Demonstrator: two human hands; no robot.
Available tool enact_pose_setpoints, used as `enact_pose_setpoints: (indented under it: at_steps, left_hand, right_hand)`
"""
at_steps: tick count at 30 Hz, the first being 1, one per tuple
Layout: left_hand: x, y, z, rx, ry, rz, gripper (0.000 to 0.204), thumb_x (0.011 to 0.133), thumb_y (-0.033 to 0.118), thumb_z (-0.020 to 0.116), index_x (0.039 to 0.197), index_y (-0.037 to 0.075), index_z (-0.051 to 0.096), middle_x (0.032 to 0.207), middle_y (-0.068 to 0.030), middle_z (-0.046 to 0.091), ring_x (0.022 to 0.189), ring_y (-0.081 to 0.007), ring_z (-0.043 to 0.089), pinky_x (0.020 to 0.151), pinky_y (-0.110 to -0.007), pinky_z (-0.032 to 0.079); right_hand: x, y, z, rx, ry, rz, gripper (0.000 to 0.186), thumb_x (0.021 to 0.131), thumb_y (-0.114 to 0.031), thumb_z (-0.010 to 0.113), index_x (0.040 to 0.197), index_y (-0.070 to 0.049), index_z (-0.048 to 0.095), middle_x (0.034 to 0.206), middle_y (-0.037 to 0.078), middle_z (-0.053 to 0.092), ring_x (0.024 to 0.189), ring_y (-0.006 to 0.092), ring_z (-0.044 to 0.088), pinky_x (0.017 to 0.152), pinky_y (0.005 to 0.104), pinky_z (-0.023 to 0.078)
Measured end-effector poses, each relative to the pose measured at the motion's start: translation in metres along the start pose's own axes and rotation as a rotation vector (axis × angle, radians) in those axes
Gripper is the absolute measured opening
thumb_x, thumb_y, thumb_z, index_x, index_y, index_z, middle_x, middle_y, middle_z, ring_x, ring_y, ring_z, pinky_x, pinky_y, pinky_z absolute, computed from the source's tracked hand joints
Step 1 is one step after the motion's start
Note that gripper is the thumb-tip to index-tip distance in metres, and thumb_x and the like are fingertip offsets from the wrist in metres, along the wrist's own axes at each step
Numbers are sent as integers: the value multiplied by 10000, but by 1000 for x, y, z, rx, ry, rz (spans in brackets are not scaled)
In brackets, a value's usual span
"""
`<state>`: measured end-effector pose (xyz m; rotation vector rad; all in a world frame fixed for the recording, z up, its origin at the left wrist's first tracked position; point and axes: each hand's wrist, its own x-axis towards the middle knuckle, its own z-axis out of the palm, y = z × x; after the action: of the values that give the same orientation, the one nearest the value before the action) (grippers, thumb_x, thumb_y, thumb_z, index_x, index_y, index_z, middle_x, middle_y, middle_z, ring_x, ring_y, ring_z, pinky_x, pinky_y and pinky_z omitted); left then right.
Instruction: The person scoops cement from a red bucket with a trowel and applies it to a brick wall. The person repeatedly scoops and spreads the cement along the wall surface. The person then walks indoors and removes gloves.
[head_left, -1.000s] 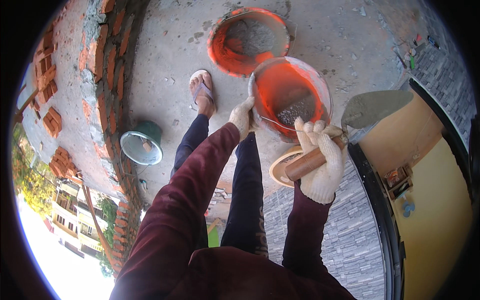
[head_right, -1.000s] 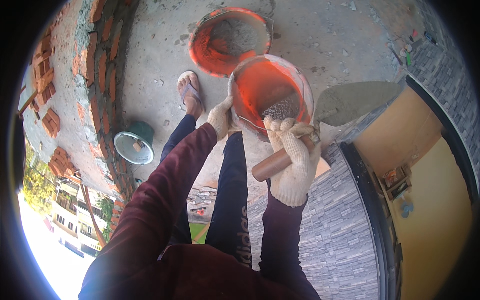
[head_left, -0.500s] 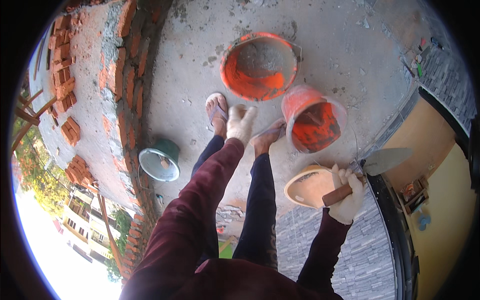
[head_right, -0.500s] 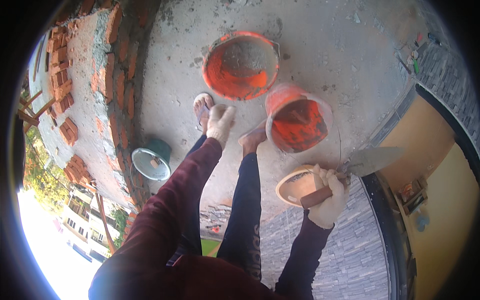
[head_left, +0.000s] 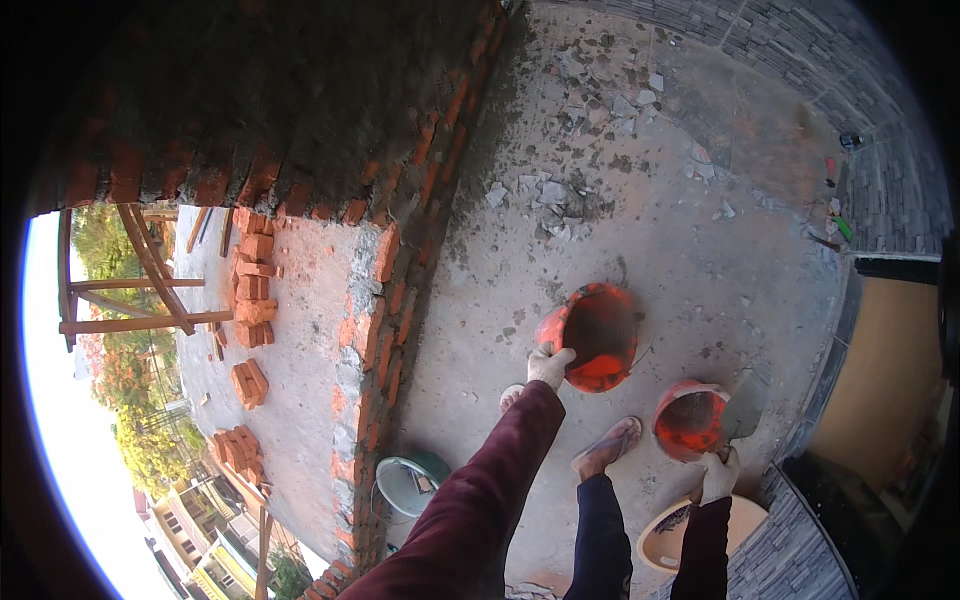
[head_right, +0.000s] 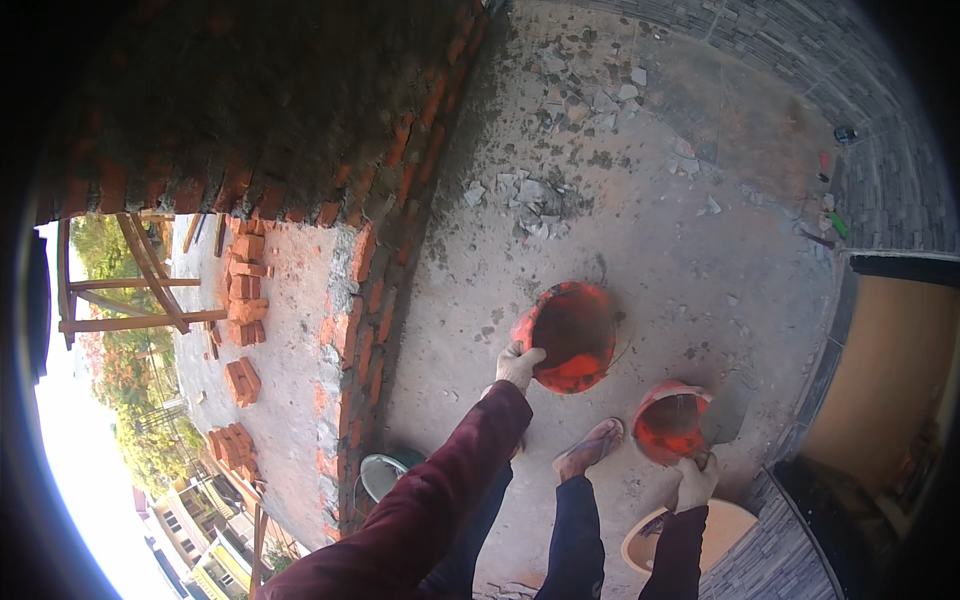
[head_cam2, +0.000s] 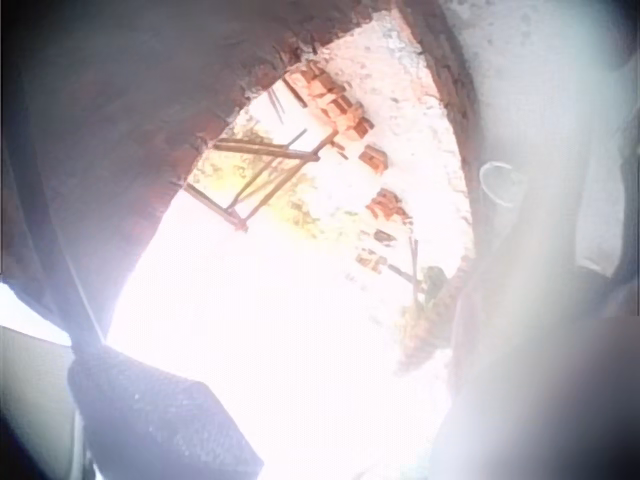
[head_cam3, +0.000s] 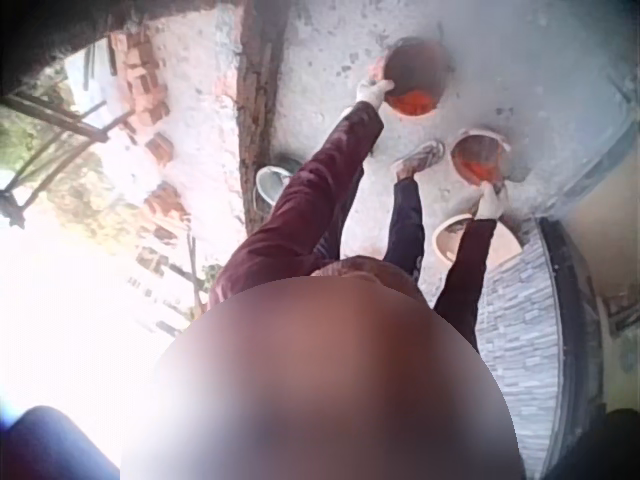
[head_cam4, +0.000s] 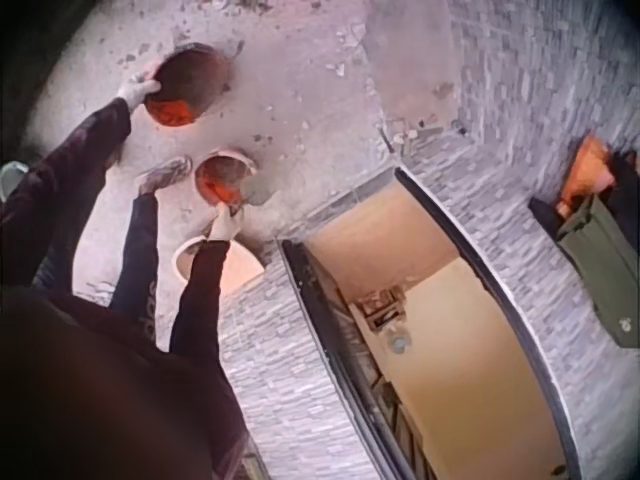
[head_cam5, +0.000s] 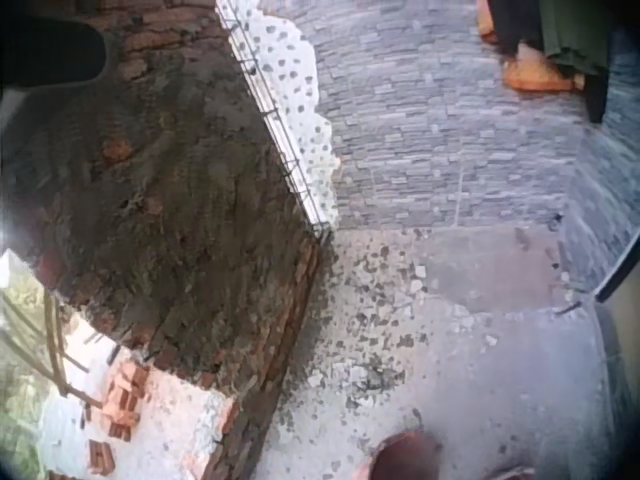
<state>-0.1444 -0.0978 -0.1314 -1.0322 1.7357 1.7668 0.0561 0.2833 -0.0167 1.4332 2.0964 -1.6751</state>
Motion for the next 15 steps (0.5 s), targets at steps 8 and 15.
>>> enact_pose_setpoints:
  at_steps: [8,15]
  left_hand:
    - [-158,119,-92,154,37,140,122,804,130,733,828,37,659,737,10,635,641,-92,571,595,-285,485]
    - [-326,295,-133,447,46,419,248,828,237,706,765,36,576,663,-34,555,653,-111,545,630,-336,470]
  right_hand:
    - [-118,-180,4,-912,-383,-348,320,856,-265,678,1016,-19,549,882,202,663,838,413,674,738,527,516]
    - [-220,-362,143,-1380,-544,-905,498,924,-147,557,1367,56,454,1015,230,705,939,399,718,822,422,595]
